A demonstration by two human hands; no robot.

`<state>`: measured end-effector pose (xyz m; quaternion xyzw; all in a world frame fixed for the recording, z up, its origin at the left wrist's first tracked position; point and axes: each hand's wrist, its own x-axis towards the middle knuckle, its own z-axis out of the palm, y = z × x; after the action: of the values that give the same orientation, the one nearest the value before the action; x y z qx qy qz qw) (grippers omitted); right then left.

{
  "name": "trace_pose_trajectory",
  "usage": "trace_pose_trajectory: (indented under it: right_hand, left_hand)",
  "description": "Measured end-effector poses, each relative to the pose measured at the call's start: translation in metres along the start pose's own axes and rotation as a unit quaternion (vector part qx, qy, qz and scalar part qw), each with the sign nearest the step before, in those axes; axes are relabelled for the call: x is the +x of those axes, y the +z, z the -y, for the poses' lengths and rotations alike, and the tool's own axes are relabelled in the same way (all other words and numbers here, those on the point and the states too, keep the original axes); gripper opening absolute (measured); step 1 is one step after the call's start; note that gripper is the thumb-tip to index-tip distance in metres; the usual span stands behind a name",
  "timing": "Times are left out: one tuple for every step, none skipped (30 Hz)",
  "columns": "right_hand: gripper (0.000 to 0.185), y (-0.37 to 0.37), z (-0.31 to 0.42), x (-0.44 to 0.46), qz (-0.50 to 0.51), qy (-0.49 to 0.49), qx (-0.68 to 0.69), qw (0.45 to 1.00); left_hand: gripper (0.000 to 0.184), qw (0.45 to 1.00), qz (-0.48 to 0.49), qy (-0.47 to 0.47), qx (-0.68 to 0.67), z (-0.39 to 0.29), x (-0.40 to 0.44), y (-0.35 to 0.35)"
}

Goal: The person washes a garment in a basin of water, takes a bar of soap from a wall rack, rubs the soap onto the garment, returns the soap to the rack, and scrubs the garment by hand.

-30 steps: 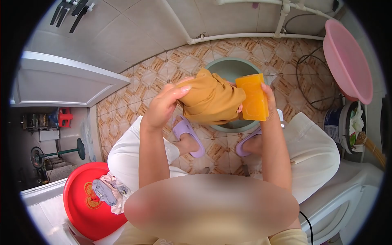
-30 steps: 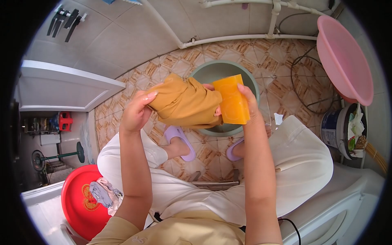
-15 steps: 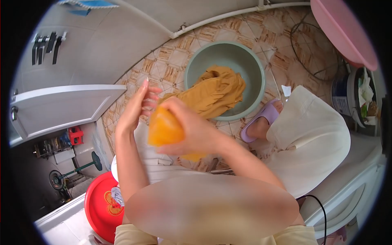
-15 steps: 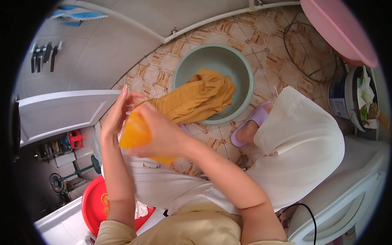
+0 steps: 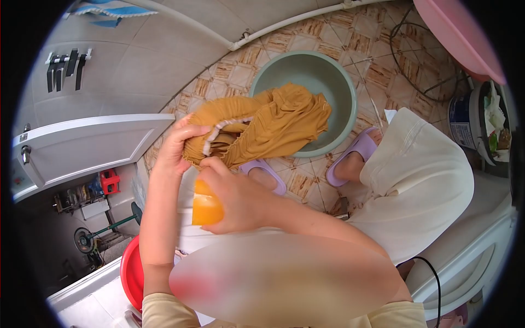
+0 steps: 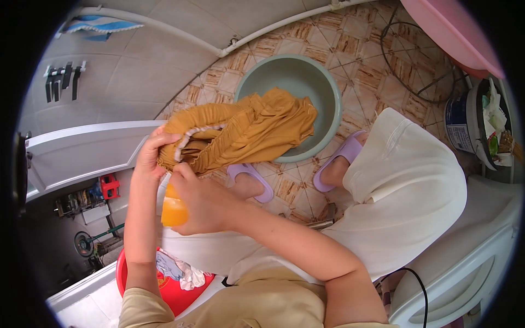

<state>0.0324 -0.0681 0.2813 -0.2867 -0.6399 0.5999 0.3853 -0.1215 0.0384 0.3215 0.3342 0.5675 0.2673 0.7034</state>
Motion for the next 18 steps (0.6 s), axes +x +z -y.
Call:
trace_pose_trajectory:
  right_hand:
    - [0.073,-0.001,-0.002,0.0,0.0,-0.001,0.0,1.0]
    - [0.072,-0.005,-0.005,-0.001,-0.012,0.007,0.011,1.0]
    - [0.072,-0.009,-0.009,-0.001,-0.022,0.014,0.022,0.999]
    - [0.072,-0.012,-0.015,0.0,-0.021,0.013,0.021,0.999]
    - [0.07,-0.015,-0.024,0.002,-0.044,-0.014,0.041,0.998]
    - [0.069,-0.021,-0.029,0.003,-0.066,-0.041,0.06,0.995]
    - [0.069,-0.029,-0.032,0.004,-0.063,-0.042,0.059,0.995]
    - [0.067,-0.039,-0.033,0.003,-0.003,-0.014,0.221,0.975]
    - [0.065,-0.049,-0.033,0.0,0.057,0.015,0.376,0.925]
    - [0.061,-0.065,-0.024,-0.007,0.089,0.026,0.497,0.863]
    - [0.058,-0.071,-0.035,-0.011,0.067,-0.024,0.553,0.83]
    - [0.055,-0.077,-0.051,-0.014,0.044,-0.074,0.604,0.792]
    - [0.052,-0.09,-0.067,-0.019,-0.009,-0.059,0.6,0.798]
    - [0.05,-0.1,-0.077,-0.023,-0.06,-0.044,0.594,0.801]
    - [0.047,-0.102,-0.076,-0.024,-0.202,-0.016,0.565,0.8]
    - [0.044,-0.102,-0.074,-0.025,-0.34,0.011,0.524,0.781]
    - [0.044,-0.1,-0.08,-0.03,-0.337,0.013,0.523,0.783]
    - [0.045,-0.099,-0.086,-0.033,-0.349,0.024,0.541,0.764]
  left_hand:
    - [0.047,0.999,0.017,0.04,0.03,-0.007,-0.004,0.004]
    - [0.047,0.995,-0.021,0.078,0.06,-0.012,-0.011,0.011]
    - [0.047,0.995,-0.022,0.079,0.061,-0.017,-0.019,0.013]
    - [0.047,0.988,-0.04,0.111,0.095,-0.021,-0.027,0.014]
    - [0.047,0.98,-0.058,0.143,0.128,-0.026,-0.033,0.015]
    - [0.04,0.974,-0.064,0.16,0.146,-0.031,-0.037,0.019]
    - [0.04,0.974,-0.065,0.162,0.144,-0.035,-0.04,0.022]
    - [0.036,0.967,-0.063,0.182,0.169,-0.039,-0.043,0.024]
    - [0.032,0.958,-0.061,0.201,0.193,-0.042,-0.045,0.026]
    - [0.024,0.947,-0.074,0.229,0.212,-0.041,-0.047,0.029]
    - [0.024,0.947,-0.076,0.231,0.209,-0.042,-0.05,0.029]
    - [0.022,0.935,-0.089,0.252,0.232,-0.042,-0.051,0.029]
    - [0.021,0.922,-0.103,0.273,0.254,-0.042,-0.053,0.028]
    - [0.021,0.922,-0.106,0.274,0.251,-0.04,-0.054,0.029]
    - [0.019,0.918,-0.121,0.292,0.241,-0.036,-0.056,0.032]
    - [0.017,0.913,-0.135,0.309,0.232,-0.033,-0.058,0.034]
    - [0.017,0.913,-0.138,0.309,0.23,-0.028,-0.062,0.034]
    - [0.016,0.894,-0.15,0.325,0.269,-0.023,-0.064,0.034]
